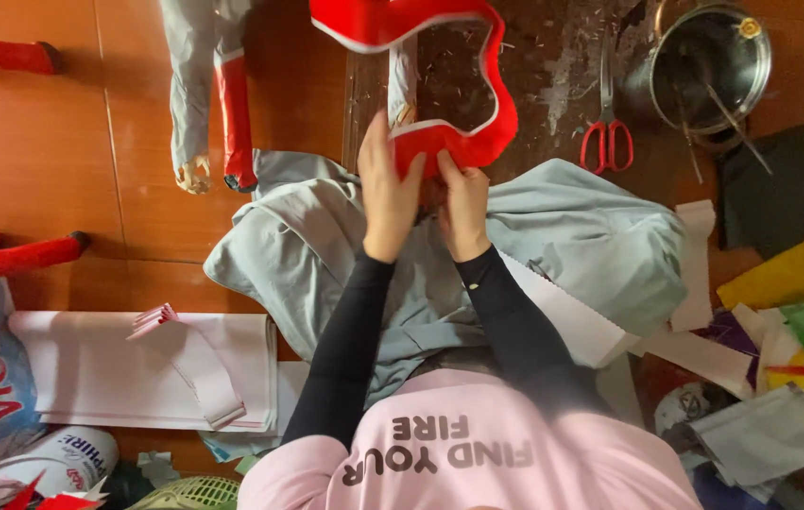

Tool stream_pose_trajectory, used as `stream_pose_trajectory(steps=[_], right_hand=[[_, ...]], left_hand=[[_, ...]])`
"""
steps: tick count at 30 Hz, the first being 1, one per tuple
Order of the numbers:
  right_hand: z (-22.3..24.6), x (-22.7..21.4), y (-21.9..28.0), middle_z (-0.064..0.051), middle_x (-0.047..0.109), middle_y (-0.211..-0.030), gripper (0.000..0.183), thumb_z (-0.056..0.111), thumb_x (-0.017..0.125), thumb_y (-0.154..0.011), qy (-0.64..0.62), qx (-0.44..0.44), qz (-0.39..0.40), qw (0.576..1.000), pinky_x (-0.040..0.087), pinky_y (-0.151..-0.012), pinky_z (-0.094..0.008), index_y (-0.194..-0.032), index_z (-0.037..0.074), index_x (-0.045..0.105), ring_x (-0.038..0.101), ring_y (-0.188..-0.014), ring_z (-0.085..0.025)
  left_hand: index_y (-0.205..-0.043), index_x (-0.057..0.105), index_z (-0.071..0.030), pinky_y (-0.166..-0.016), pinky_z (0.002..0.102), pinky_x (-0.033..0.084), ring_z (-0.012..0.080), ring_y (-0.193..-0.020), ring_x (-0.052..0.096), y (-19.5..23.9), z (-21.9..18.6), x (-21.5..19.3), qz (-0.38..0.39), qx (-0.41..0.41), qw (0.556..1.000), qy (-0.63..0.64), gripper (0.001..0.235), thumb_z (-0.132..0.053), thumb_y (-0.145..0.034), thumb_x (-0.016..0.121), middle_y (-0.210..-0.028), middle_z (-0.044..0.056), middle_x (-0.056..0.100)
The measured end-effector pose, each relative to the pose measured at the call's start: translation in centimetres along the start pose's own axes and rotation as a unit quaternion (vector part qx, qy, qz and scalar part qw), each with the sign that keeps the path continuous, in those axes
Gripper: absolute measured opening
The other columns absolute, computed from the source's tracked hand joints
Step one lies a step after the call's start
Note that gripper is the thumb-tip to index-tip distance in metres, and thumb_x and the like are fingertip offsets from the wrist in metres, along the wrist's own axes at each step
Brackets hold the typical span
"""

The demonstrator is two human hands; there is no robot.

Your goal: Applying paper and fabric strips to a structural frame.

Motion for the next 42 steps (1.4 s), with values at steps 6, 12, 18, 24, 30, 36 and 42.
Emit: stream_pose_trajectory(steps=[6, 12, 18, 24, 30, 36, 42], right_hand=[[3.8, 5.0, 2.3, -0.004, 0.071, -0.081, 0.017, 0.023, 0.07, -0.097, -0.078, 0.129, 0.039, 0.988, 0.048, -0.049, -0.031, -0.095, 0.006, 0.071, 0.067, -0.065, -0.017], [-4.3, -0.6, 1.0, 0.0, 0.067, -0.08, 0.024, 0.03, 0.07, -0.112, -0.163, 0.2, 0.121, 0.958, 0.046, -0.051, -0.027, -0.097, 0.011, 0.069, 0.061, -0.062, -0.012], [11.2, 7.8, 5.9, -0.011, 0.075, -0.117, 0.038, 0.031, 0.052, -0.115, 0.355, -0.282, 0.099, 0.886, 0.055, -0.092, -0.031, -0.123, -0.002, 0.068, 0.072, -0.106, -0.019], [3.5, 10.1, -2.1, -0.012, 0.072, -0.099, 0.038, 0.032, 0.062, -0.107, 0.353, -0.03, 0.213, 0.911, 0.054, -0.079, -0.033, -0.112, -0.006, 0.07, 0.063, -0.09, -0.012], [-2.7, 9.2, -4.6, -0.004, 0.071, -0.096, 0.017, 0.019, 0.067, -0.097, -0.053, 0.266, 0.208, 0.94, 0.053, -0.08, -0.031, -0.108, 0.007, 0.071, 0.066, -0.085, -0.014], [2.0, 10.3, -1.1, -0.007, 0.073, -0.098, 0.019, 0.016, 0.069, -0.093, -0.082, 0.225, 0.216, 0.946, 0.056, -0.083, -0.034, -0.108, 0.004, 0.068, 0.07, -0.089, -0.018], [1.4, 11.8, -0.4, -0.006, 0.075, -0.103, 0.028, 0.018, 0.069, -0.092, -0.149, 0.283, 0.242, 0.916, 0.058, -0.088, -0.033, -0.117, 0.005, 0.066, 0.071, -0.094, -0.018]], left_hand=[[-0.135, 0.05, 0.002, -0.083, 0.029, 0.058, 0.0153, -0.101, 0.065, 0.7, 3.6, 1.4, 0.186, -0.289, 0.868, 0.357, 0.057, -0.019, -0.09, 0.078, -0.117, 0.011, 0.067], [-0.126, 0.056, 0.003, -0.079, 0.03, 0.058, 0.0166, -0.094, 0.07, 0.6, 3.3, 0.9, 0.144, -0.236, 0.921, 0.276, 0.048, -0.019, -0.089, 0.078, -0.108, 0.013, 0.072], [-0.132, 0.053, 0.002, -0.081, 0.034, 0.059, 0.0218, -0.096, 0.074, 1.1, 4.0, 1.4, 0.138, -0.241, 0.939, 0.202, 0.051, -0.019, -0.09, 0.072, -0.109, 0.017, 0.074], [-0.151, 0.036, 0.0, -0.087, 0.035, 0.057, 0.0243, -0.107, 0.07, 1.2, 5.6, 2.2, 0.183, -0.169, 0.948, 0.197, 0.068, -0.023, -0.096, 0.069, -0.117, 0.018, 0.07], [-0.152, 0.041, -0.001, -0.096, 0.03, 0.055, 0.019, -0.115, 0.063, 1.6, 5.0, 3.0, 0.266, -0.185, 0.897, 0.299, 0.051, -0.021, -0.109, 0.058, -0.131, 0.015, 0.064], [-0.164, 0.006, -0.004, -0.1, 0.035, 0.052, 0.0246, -0.126, 0.057, 2.1, 2.1, 1.6, 0.239, -0.118, 0.928, 0.262, 0.093, -0.008, -0.095, 0.069, -0.15, 0.021, 0.046], [-0.166, -0.012, -0.013, -0.097, 0.041, 0.05, 0.0315, -0.111, 0.06, 0.5, -0.5, -1.6, 0.14, -0.201, 0.934, 0.261, 0.113, -0.01, -0.089, 0.071, -0.151, 0.025, 0.047]])
Point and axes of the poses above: each hand's wrist, its own y-axis away from the middle knuckle, its own x-axis out of the palm, z = x × y, the point moved 7 cm from there along -y, towards the middle knuckle
